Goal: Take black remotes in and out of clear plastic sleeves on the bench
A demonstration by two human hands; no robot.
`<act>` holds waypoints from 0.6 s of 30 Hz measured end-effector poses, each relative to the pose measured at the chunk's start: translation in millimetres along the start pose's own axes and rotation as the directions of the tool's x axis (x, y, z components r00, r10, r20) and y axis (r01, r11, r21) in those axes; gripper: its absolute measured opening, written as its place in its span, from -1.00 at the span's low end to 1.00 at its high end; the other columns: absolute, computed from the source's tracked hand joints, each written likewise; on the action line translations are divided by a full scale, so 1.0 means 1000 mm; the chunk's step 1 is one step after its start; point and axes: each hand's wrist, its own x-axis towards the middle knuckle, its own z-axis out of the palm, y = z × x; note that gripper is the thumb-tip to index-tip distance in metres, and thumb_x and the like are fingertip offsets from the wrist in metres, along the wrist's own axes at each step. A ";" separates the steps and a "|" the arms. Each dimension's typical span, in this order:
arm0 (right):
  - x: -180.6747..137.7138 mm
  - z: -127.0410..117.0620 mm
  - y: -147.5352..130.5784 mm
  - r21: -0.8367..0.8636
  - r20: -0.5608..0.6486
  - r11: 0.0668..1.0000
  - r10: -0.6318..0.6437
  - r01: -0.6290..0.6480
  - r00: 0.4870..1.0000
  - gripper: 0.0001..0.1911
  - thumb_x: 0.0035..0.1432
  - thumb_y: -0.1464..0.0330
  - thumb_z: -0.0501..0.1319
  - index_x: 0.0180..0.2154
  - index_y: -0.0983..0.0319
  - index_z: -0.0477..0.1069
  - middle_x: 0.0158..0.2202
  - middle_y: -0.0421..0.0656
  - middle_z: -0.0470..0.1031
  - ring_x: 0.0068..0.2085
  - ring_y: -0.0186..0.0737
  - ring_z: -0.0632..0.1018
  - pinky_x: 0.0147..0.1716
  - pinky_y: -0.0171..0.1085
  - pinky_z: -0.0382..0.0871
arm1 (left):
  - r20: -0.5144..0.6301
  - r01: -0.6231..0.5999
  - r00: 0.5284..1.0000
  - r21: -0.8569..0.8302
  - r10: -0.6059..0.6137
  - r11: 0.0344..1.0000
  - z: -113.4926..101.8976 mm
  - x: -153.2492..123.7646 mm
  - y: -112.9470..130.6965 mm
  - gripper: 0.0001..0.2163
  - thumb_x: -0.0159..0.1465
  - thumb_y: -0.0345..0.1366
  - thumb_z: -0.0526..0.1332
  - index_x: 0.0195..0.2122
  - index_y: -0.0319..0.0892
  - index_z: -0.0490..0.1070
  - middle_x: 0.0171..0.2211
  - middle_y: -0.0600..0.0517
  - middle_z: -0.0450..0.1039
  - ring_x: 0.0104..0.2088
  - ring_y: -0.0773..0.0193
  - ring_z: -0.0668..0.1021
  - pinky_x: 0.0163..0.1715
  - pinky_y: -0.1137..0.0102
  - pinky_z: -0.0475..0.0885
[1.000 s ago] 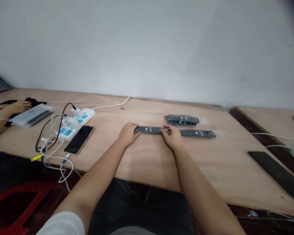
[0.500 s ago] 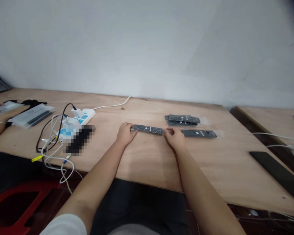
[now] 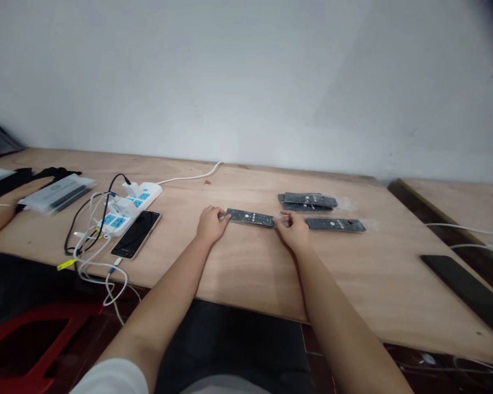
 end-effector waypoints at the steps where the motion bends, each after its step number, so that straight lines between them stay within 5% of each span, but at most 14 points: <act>1: 0.000 0.000 0.001 -0.011 -0.004 1.000 0.007 -0.007 1.000 -0.48 0.02 0.03 0.29 -0.07 0.22 0.51 -0.26 -0.04 0.58 -0.21 -0.03 0.55 -0.07 -0.03 0.42 | 0.004 -0.005 1.000 -0.012 0.005 1.000 0.000 0.000 -0.001 -0.84 0.28 -0.18 0.33 -0.32 -0.16 0.50 -0.35 -0.04 0.45 -0.22 0.12 0.50 -0.13 0.25 0.40; 12: 0.001 0.000 0.005 -0.106 -0.062 0.990 0.089 -0.095 0.994 -0.50 -0.01 -0.11 0.32 -0.33 0.19 0.41 -0.32 -0.01 0.56 -0.27 -0.02 0.56 -0.20 -0.10 0.41 | 0.018 0.047 0.999 -0.085 -0.045 0.995 -0.005 0.000 0.003 -0.86 0.30 -0.30 0.24 -0.41 -0.12 0.35 -0.41 0.02 0.44 -0.33 0.19 0.49 -0.26 0.31 0.36; 18: 0.000 -0.004 0.000 -0.144 0.011 0.990 0.007 -0.005 1.000 -0.50 0.07 -0.13 0.24 -0.50 0.17 0.40 -0.46 -0.06 0.51 -0.39 -0.09 0.50 -0.34 -0.17 0.34 | 0.004 0.116 0.993 -0.111 -0.116 0.987 -0.005 0.000 0.005 -0.91 0.31 -0.28 0.23 -0.35 -0.11 0.37 -0.39 0.03 0.48 -0.34 0.21 0.51 -0.28 0.33 0.36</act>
